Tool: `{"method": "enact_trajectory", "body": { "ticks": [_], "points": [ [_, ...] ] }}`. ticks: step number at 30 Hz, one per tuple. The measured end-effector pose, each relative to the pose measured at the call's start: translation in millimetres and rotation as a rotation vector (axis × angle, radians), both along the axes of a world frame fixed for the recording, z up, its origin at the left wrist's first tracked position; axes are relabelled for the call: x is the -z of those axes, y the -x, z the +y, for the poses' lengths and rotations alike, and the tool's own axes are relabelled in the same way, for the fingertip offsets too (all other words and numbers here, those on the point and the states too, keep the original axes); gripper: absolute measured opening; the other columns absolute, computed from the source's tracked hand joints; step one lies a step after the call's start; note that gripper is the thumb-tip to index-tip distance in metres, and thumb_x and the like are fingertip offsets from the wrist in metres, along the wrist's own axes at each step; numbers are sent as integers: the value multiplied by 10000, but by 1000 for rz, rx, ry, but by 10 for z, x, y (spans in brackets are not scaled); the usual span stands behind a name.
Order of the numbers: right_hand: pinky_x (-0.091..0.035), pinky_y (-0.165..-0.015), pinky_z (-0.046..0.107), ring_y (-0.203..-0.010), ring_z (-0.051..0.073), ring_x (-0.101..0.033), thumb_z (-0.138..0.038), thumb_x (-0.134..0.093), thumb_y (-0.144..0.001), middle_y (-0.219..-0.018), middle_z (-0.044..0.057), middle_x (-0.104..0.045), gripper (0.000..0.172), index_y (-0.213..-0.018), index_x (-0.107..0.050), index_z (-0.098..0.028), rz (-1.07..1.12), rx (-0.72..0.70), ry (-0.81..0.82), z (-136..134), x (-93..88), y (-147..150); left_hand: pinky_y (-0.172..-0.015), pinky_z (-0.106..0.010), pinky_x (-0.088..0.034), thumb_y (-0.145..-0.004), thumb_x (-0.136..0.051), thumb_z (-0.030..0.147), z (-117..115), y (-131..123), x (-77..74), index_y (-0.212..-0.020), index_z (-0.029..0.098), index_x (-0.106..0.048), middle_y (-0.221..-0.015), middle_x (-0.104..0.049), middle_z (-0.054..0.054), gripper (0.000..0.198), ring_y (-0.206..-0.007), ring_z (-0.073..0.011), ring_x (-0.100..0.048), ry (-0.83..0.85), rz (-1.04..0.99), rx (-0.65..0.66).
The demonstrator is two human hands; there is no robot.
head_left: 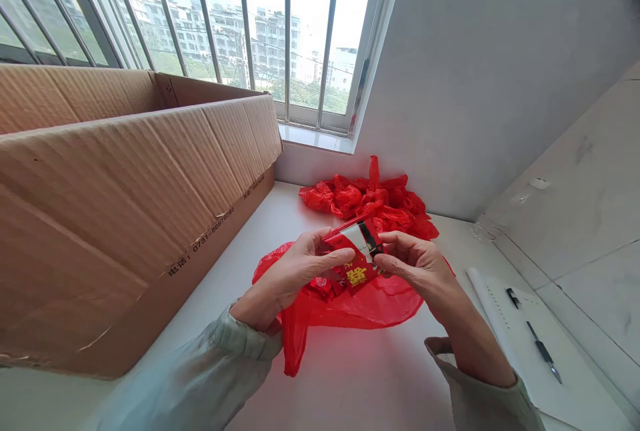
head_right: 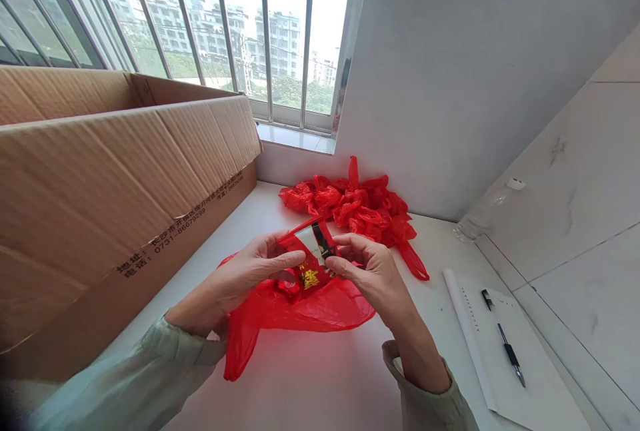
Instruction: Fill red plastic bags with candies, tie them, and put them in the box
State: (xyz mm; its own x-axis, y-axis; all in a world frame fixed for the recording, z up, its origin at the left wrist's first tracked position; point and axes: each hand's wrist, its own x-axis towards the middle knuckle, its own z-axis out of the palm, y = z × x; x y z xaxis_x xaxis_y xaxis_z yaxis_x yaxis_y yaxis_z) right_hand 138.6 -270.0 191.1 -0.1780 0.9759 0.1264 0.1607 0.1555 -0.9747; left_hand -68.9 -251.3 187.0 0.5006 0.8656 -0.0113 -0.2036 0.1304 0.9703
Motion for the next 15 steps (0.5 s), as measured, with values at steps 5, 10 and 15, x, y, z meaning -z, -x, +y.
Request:
{"method": "enact_trajectory", "body": {
  "ticks": [5, 10, 15],
  "points": [
    [-508, -648, 198, -761, 107, -618, -424, -742, -769, -829, -19, -688, 344, -1057, -664, -252, -27, 4, 65, -28, -29, -17, -629, -217, -496, -778, -746, 340, 24, 6, -20, -923, 149, -654, -862, -702, -39, 257, -735, -141, -646, -25, 29, -38],
    [-518, -673, 229, -773, 120, -602, -438, -731, -774, -821, -14, -662, 383, -1093, -637, -248, -24, -42, 121, -28, -51, -5, -638, -209, -486, -755, -761, 356, -1, -7, -38, -907, 153, -653, -854, -693, -32, 275, -758, -142, -636, -45, 62, -94],
    [-506, -684, 227, -759, 112, -601, -408, -720, -793, -874, -2, -681, 363, -1109, -644, -246, 9, -111, 123, -29, -57, 17, -634, -219, -483, -751, -755, 399, 12, 5, -32, -866, 140, -653, -833, -694, -47, 301, -720, -139, -630, -49, 64, -53]
  ]
}}
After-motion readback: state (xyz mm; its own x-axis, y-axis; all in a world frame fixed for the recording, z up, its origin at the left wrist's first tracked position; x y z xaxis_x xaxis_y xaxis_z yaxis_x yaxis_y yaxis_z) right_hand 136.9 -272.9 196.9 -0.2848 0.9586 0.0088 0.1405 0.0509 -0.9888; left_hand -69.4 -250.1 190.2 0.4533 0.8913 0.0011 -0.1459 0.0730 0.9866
